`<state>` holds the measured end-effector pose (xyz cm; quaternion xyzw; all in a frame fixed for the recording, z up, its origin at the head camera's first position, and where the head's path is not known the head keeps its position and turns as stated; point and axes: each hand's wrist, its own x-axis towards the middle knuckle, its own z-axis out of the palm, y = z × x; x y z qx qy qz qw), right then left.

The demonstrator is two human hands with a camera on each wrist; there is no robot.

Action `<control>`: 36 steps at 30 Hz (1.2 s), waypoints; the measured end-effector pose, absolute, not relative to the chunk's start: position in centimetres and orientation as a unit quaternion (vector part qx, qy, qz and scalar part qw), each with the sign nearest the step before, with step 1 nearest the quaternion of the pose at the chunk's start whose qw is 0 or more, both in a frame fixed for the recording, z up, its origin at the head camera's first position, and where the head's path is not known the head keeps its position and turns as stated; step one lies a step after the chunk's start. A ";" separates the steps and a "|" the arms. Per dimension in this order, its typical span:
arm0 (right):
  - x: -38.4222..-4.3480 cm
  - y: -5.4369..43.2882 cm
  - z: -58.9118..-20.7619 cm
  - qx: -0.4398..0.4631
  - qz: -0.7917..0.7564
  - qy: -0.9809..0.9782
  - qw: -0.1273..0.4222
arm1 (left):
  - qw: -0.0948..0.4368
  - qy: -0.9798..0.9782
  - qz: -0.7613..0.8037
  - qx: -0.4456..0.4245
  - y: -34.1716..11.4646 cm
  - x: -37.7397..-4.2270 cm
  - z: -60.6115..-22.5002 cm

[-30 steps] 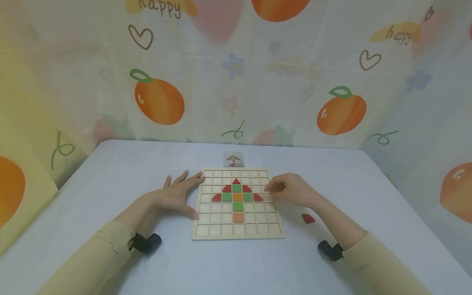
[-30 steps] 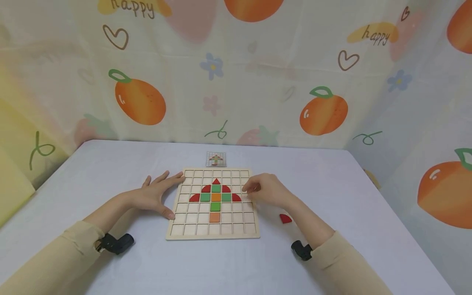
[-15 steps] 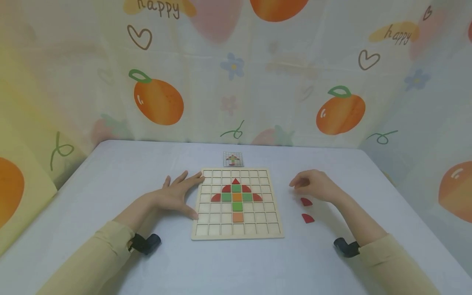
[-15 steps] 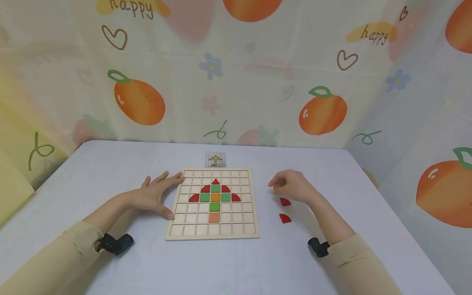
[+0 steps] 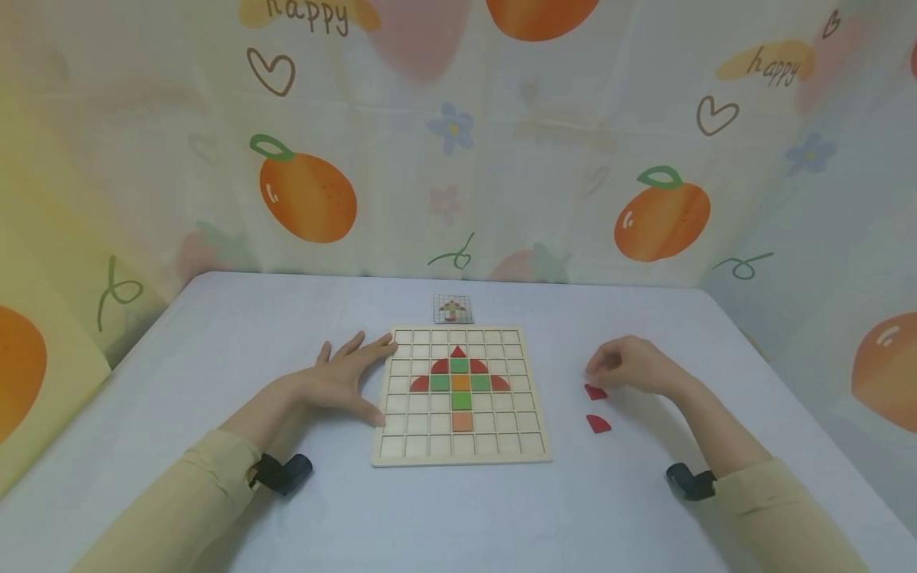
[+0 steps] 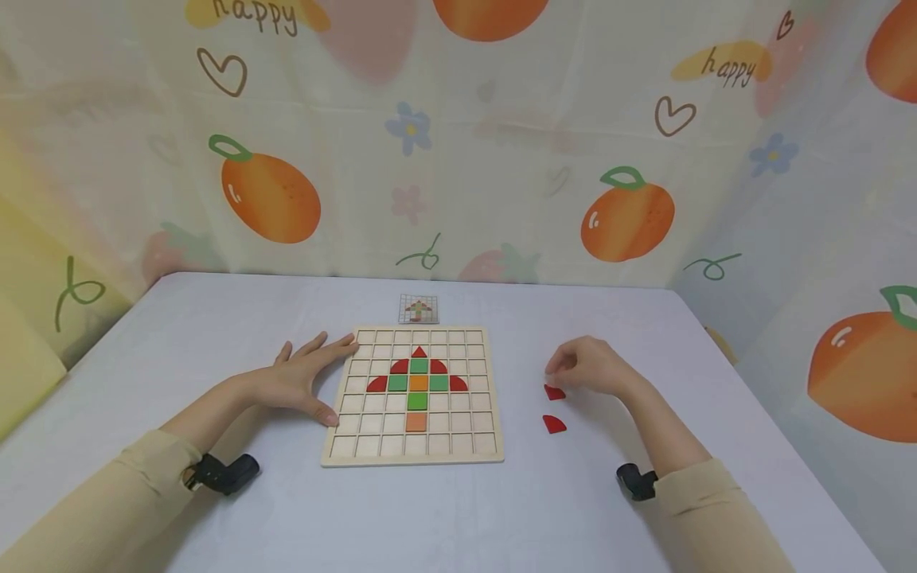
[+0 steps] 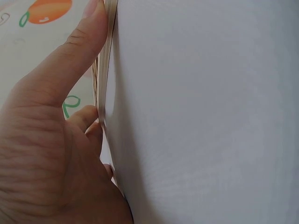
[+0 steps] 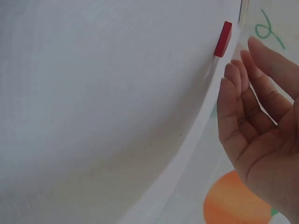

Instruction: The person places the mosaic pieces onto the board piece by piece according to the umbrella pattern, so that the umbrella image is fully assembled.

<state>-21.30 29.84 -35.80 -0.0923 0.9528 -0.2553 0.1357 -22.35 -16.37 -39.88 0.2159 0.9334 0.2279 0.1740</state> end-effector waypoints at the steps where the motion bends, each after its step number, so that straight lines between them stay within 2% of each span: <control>1: -21.3 29.9 -35.9 -0.086 -0.255 0.952 0.143 | 0.174 0.933 0.228 0.216 -16.4 -22.3 -39.9; 7: -21.2 30.0 -36.3 -0.069 -0.242 0.953 0.168 | 0.174 0.934 0.226 0.216 -16.4 -22.3 -39.8; 36: -21.0 28.9 -36.0 -0.083 -0.225 0.955 0.172 | 0.177 0.933 0.228 0.216 -16.4 -22.2 -39.6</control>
